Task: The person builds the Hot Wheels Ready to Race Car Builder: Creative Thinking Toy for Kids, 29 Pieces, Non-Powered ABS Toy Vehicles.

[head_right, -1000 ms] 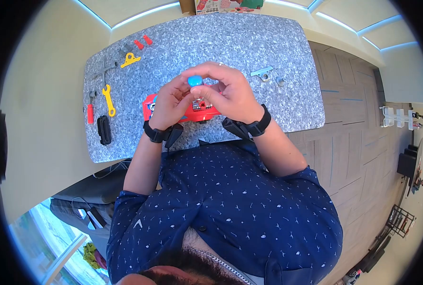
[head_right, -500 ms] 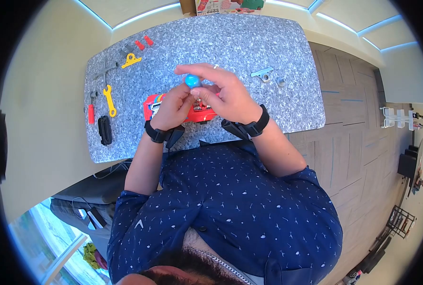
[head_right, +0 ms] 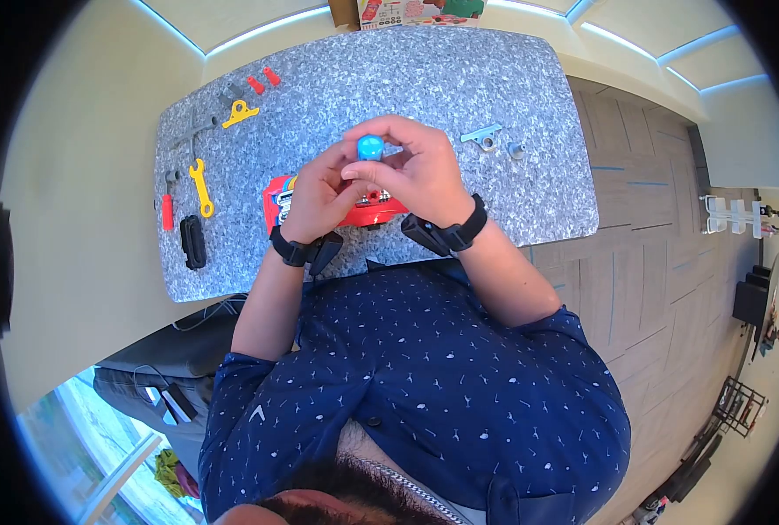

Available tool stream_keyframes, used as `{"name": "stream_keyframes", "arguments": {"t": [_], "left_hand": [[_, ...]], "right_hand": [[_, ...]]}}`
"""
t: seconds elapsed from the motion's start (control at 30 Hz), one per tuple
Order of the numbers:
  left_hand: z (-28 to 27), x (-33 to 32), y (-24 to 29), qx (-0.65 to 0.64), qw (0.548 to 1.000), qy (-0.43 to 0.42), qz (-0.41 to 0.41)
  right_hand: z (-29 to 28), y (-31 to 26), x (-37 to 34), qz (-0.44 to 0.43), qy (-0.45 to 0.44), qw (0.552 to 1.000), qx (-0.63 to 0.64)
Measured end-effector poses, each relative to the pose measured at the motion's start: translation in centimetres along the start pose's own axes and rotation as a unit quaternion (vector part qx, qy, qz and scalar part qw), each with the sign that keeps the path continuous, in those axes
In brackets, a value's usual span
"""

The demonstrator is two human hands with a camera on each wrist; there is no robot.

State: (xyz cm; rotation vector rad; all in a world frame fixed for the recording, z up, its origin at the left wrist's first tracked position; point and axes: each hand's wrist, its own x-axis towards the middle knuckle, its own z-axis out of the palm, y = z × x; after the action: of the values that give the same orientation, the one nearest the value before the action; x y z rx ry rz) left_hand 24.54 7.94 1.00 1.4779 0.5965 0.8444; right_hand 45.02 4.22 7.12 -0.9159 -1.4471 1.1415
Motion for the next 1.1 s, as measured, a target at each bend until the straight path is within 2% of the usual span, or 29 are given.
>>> {"name": "stream_keyframes", "arguments": {"t": [0.07,0.13,0.17,0.23,0.33,0.43,0.57,0.63,0.67,0.73,0.83,0.87,0.93,1.1], "left_hand": [[0.2,0.1,-0.6,-0.013,1.0,0.021,0.02],[0.1,0.1,-0.8,-0.003,0.999,0.022,0.043],[-0.2,0.1,-0.7,0.013,1.0,-0.001,0.026],[-1.0,-0.1,-0.4,0.044,0.998,-0.049,-0.007],[0.4,-0.1,-0.4,-0.002,1.0,0.02,0.012],[0.0,0.0,-0.2,0.047,0.999,0.013,0.002],[0.0,0.1,0.1,0.03,1.0,0.005,0.005],[0.4,0.0,-0.3,-0.001,1.0,0.014,0.009],[0.4,0.0,-0.5,0.018,0.999,0.022,0.015],[0.4,0.0,-0.7,0.057,0.997,0.039,0.028],[0.2,-0.1,-0.2,0.075,0.996,0.035,-0.017],[-0.2,-0.2,0.4,0.176,0.984,0.015,0.023],[-1.0,-0.2,1.7,0.37,0.923,-0.026,0.102],[-1.7,-0.8,0.2,0.351,0.931,-0.021,0.101]], "right_hand": [[0.2,-0.5,0.0,0.027,0.014,0.998,-0.058],[0.7,-0.6,0.2,0.001,0.006,0.998,0.058],[0.8,-0.6,0.2,-0.01,0.003,0.993,0.115],[-0.1,0.2,0.3,-0.029,-0.006,0.998,0.052],[-0.2,1.1,0.1,-0.028,0.011,0.999,0.018],[0.2,0.1,0.2,-0.021,0.005,0.999,0.024],[-0.3,-0.4,0.3,-0.002,-0.018,0.999,0.05],[-0.7,0.6,0.6,-0.043,-0.014,0.999,0.01],[-0.7,1.0,0.6,-0.064,-0.013,0.998,-0.009],[-0.4,0.8,0.4,-0.034,-0.003,0.999,0.006],[-0.3,0.7,0.3,-0.015,-0.003,0.999,0.035],[-0.4,0.8,0.3,-0.014,-0.005,0.999,0.045],[-0.6,0.2,0.5,-0.024,-0.016,0.999,0.029],[-1.0,0.4,0.0,-0.018,-0.009,0.999,0.03]]}}
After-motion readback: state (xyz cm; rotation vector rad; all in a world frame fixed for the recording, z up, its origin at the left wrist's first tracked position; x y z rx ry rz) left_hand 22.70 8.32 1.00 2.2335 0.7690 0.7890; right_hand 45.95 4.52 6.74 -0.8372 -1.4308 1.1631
